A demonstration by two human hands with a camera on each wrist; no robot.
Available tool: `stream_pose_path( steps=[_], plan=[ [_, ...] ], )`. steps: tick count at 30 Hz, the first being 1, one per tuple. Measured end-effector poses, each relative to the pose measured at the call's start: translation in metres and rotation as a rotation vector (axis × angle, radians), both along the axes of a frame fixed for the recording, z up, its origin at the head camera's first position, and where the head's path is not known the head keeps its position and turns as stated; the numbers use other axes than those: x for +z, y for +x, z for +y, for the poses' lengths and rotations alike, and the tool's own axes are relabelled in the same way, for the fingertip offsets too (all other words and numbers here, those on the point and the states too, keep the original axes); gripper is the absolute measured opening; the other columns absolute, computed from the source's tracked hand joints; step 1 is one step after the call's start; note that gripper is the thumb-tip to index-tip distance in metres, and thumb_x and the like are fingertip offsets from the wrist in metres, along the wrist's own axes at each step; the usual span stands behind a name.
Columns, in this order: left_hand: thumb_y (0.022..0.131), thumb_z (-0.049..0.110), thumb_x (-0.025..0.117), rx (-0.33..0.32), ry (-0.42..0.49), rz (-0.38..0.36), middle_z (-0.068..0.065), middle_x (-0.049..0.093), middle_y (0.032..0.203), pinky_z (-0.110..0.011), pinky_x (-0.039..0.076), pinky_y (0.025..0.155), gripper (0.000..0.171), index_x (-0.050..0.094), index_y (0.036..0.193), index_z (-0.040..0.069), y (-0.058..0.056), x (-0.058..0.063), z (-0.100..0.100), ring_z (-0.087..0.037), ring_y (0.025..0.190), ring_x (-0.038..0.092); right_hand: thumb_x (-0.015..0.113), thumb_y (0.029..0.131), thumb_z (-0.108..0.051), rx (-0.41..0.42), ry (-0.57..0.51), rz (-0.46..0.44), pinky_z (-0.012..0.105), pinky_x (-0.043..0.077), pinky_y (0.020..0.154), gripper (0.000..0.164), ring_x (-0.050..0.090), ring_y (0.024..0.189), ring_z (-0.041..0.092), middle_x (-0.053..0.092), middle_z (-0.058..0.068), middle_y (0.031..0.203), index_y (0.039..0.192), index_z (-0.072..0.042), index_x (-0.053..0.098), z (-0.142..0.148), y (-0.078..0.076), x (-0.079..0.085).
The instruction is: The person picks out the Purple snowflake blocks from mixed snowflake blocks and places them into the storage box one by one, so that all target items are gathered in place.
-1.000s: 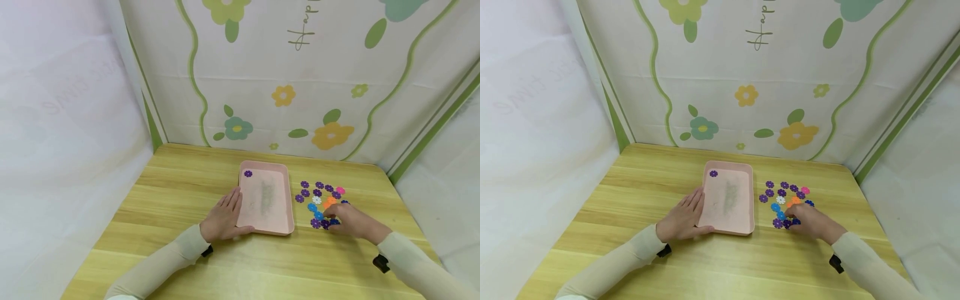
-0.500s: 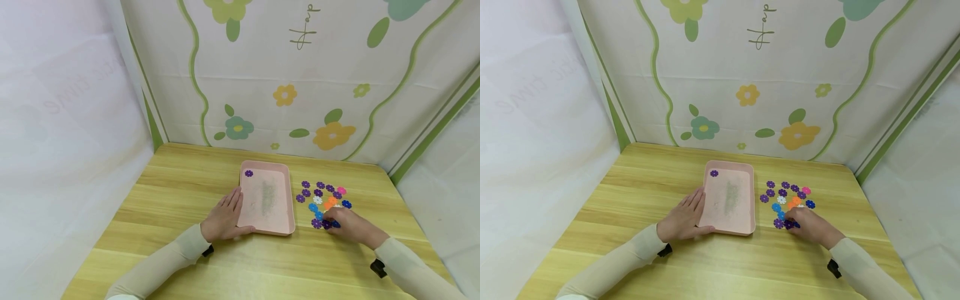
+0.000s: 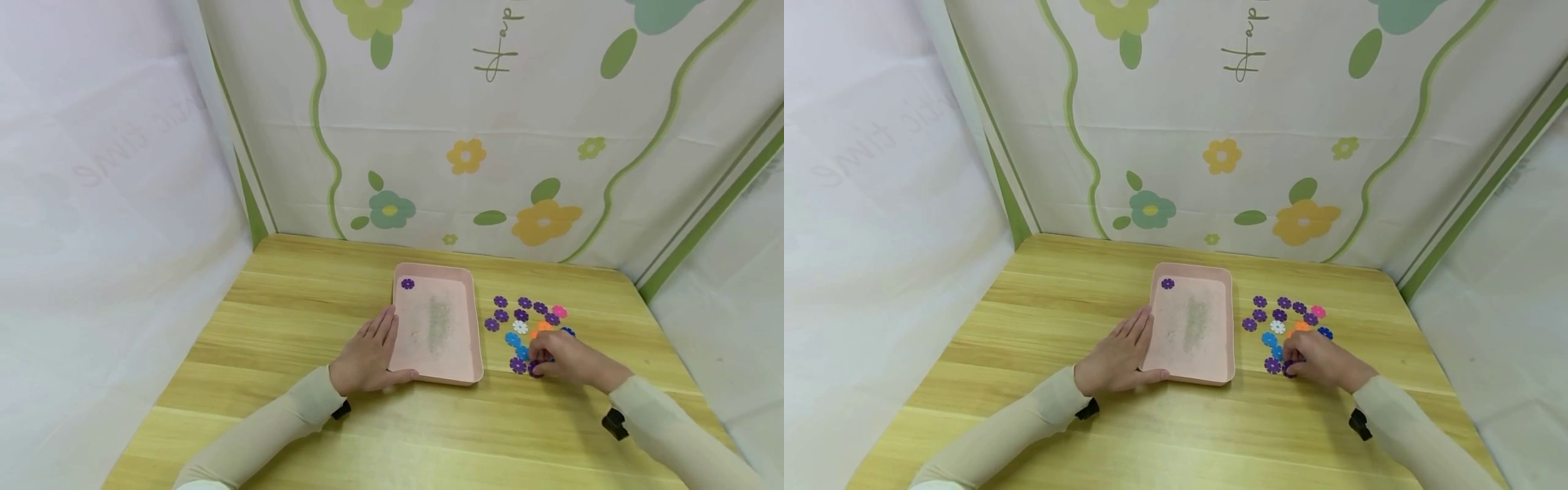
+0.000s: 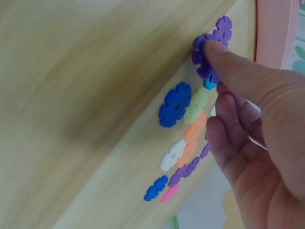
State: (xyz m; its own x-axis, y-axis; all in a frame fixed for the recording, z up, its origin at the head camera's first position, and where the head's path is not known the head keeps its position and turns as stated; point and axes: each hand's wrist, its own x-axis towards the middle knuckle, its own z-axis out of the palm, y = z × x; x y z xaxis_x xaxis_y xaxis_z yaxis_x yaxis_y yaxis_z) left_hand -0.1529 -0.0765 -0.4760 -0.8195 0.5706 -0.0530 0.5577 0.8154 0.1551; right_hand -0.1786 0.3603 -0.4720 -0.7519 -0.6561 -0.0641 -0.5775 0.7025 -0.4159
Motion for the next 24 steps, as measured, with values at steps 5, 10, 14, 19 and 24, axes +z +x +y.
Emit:
stream_pose_path(
  steps=[5,10,14,19,24],
  plan=[
    [0.098,0.078,0.047,0.004,0.005,0.0,-0.028,0.016,0.175,-0.053,0.032,0.13,0.111,0.025,0.163,-0.01,0.0,0.001,0.0,-0.039,0.164,0.022,0.08,0.091,-0.004,0.05,0.006,-0.043,0.02,0.051,0.061,0.018,0.053,0.071,-0.004,0.067,-0.009,0.083,0.085,-0.018,0.071,-0.001,-0.008,0.009],
    [0.098,0.078,0.048,0.003,0.007,0.002,-0.028,0.017,0.174,-0.052,0.033,0.129,0.111,0.026,0.163,-0.009,0.0,-0.001,-0.001,-0.04,0.163,0.023,0.077,0.094,-0.003,0.097,0.033,-0.071,0.019,0.048,0.06,0.02,0.047,0.064,-0.006,0.067,-0.008,0.076,0.082,-0.017,0.069,-0.006,-0.015,0.019],
    [0.098,0.078,0.047,0.008,0.002,-0.002,-0.028,0.016,0.175,-0.052,0.032,0.13,0.112,0.025,0.163,-0.009,0.0,0.0,-0.002,-0.04,0.164,0.022,0.073,0.097,-0.002,0.129,0.058,-0.076,0.018,0.048,0.06,0.02,0.046,0.063,-0.006,0.068,-0.004,0.075,0.082,-0.014,0.069,-0.015,-0.02,0.03],
    [0.098,0.078,0.048,0.005,0.004,0.002,-0.027,0.017,0.175,-0.052,0.032,0.13,0.111,0.026,0.163,-0.009,0.0,-0.001,-0.001,-0.039,0.164,0.023,0.068,0.101,-0.003,0.13,0.078,-0.099,0.019,0.048,0.062,0.019,0.048,0.064,-0.005,0.069,-0.003,0.077,0.084,-0.012,0.07,-0.031,-0.028,0.047],
    [0.097,0.079,0.047,0.003,0.0,0.01,-0.026,0.017,0.175,-0.051,0.032,0.13,0.112,0.025,0.163,-0.009,0.0,-0.002,0.0,-0.038,0.164,0.022,0.067,0.102,-0.005,0.132,0.076,-0.108,0.02,0.049,0.061,0.018,0.051,0.063,-0.002,0.071,-0.002,0.078,0.087,-0.012,0.073,-0.05,-0.039,0.064]
  ],
)
